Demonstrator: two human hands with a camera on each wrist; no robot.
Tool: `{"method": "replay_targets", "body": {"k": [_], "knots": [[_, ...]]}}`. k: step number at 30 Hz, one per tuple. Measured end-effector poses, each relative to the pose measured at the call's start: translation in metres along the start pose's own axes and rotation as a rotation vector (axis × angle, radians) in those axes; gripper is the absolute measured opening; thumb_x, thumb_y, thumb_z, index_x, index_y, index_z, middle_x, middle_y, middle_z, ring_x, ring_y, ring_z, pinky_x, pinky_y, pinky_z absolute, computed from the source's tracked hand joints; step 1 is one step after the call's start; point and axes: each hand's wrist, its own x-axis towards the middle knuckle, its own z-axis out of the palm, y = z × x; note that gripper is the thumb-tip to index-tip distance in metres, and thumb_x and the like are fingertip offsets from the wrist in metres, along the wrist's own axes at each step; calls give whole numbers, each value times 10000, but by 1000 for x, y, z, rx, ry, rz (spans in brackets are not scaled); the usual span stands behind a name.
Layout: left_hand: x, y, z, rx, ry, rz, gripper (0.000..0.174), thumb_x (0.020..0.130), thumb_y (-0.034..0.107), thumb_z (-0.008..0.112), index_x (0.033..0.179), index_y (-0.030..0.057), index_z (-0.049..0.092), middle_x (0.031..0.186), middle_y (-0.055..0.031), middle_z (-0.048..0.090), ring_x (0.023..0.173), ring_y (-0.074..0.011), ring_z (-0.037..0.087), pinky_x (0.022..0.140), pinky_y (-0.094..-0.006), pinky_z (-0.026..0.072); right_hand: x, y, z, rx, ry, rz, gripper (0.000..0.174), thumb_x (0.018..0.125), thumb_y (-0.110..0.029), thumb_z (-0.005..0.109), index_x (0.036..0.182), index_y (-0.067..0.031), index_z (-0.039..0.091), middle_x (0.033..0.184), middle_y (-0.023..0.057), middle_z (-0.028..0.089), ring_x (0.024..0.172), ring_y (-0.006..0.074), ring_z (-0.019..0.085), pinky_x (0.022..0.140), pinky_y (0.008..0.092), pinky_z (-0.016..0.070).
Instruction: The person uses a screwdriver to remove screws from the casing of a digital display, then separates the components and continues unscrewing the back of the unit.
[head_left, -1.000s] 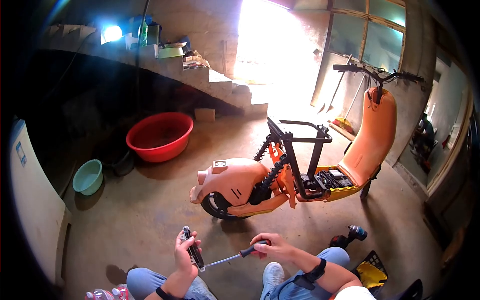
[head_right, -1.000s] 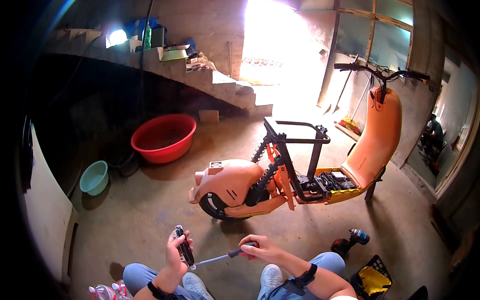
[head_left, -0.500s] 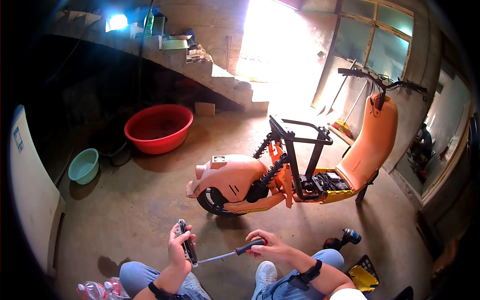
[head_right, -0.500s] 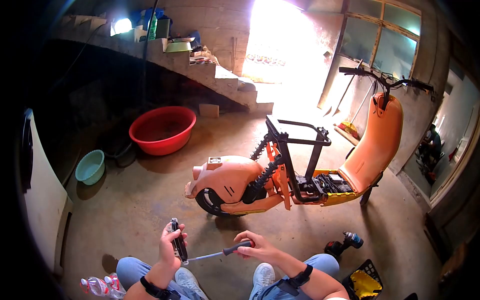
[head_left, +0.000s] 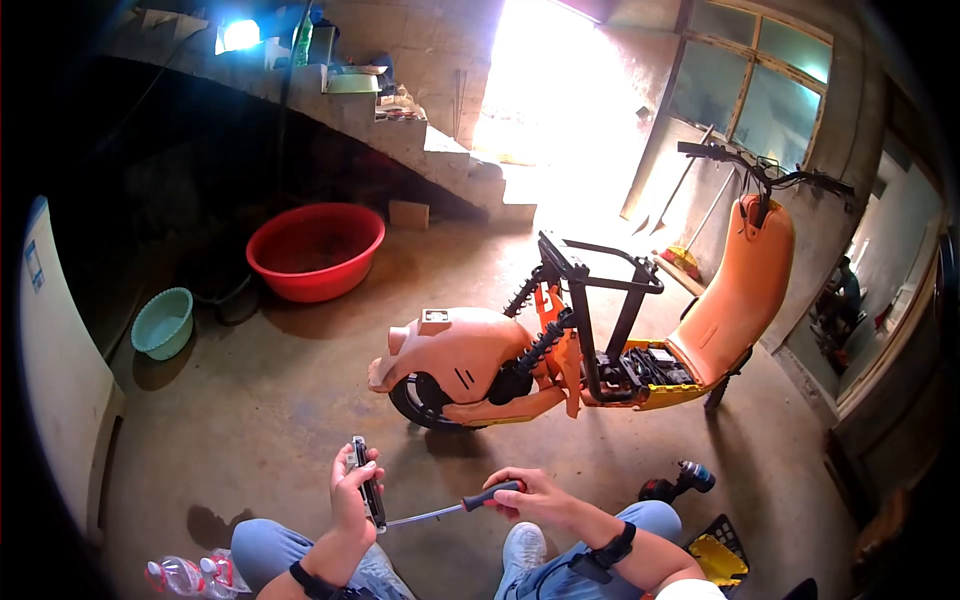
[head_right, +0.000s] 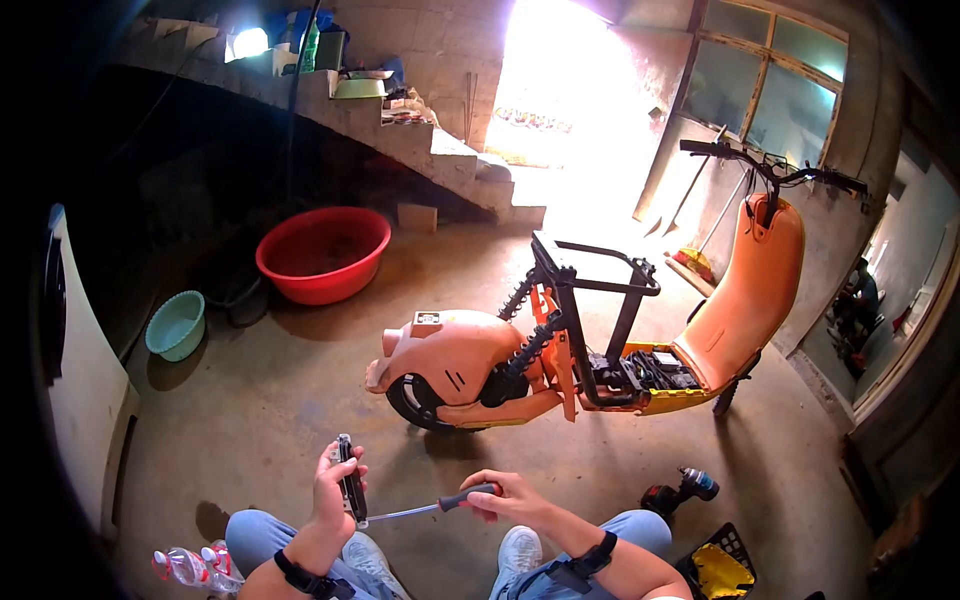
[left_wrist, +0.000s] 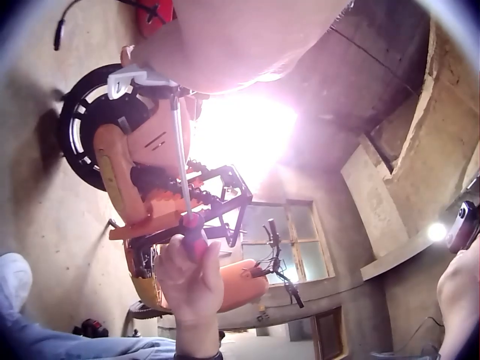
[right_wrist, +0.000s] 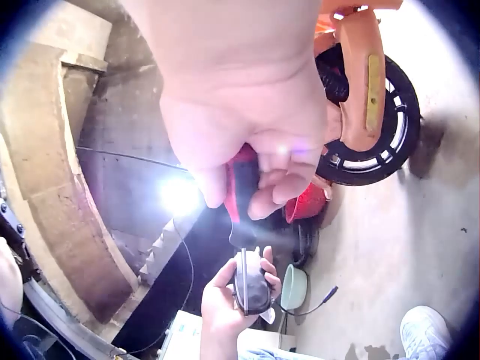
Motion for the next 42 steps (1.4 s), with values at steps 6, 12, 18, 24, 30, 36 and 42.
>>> {"method": "replay_targets", "body": {"k": [6,12,18,24,30,36,42], "knots": [[0,-1,-1,9,-2,-1,513,872,84,579,1366,138,454,1101,-10,663,847,-119,612,694,-282,499,-1,3,1,40,29,41,316,978,-248,633,1173,-1,606,839,30,656,683,79,590,602,234,493],[-4,0,1,17,-5,-14,516,861,89,577,1362,131,460,1101,-13,661,847,-117,608,693,-277,496,-2,4,1,33,29,85,300,977,-234,628,1175,-10,600,884,35,645,747,84,592,628,238,497],[-6,4,9,48,-37,28,473,836,78,614,1297,54,508,1020,-7,615,813,-85,558,693,-233,441,-3,-7,3,-37,31,39,245,962,-160,617,1164,-22,602,896,49,658,762,93,599,654,250,496],[4,-4,-6,-1,-55,58,329,873,161,622,1173,27,600,881,-36,621,744,-105,571,683,-231,466,0,-6,-10,-31,114,-52,258,931,-127,605,1161,-11,592,867,62,668,723,104,614,641,238,489],[-3,5,-2,-57,29,43,354,867,183,635,1175,9,616,939,-52,651,843,-127,619,765,-254,486,12,18,-6,-310,149,45,267,952,-165,625,1160,-4,580,879,50,640,741,89,596,651,217,486],[0,11,-1,-106,37,-24,342,904,242,545,1129,4,646,990,-83,670,911,-155,648,819,-274,503,42,79,-7,-594,82,153,269,943,-172,643,1164,-26,594,891,56,627,772,97,607,657,251,495],[6,6,-6,-149,94,-47,288,888,197,581,1088,2,652,955,-77,670,879,-154,646,792,-277,529,78,129,2,-952,111,186,391,886,-318,681,1173,-67,594,977,189,676,914,341,651,818,408,511]]}}
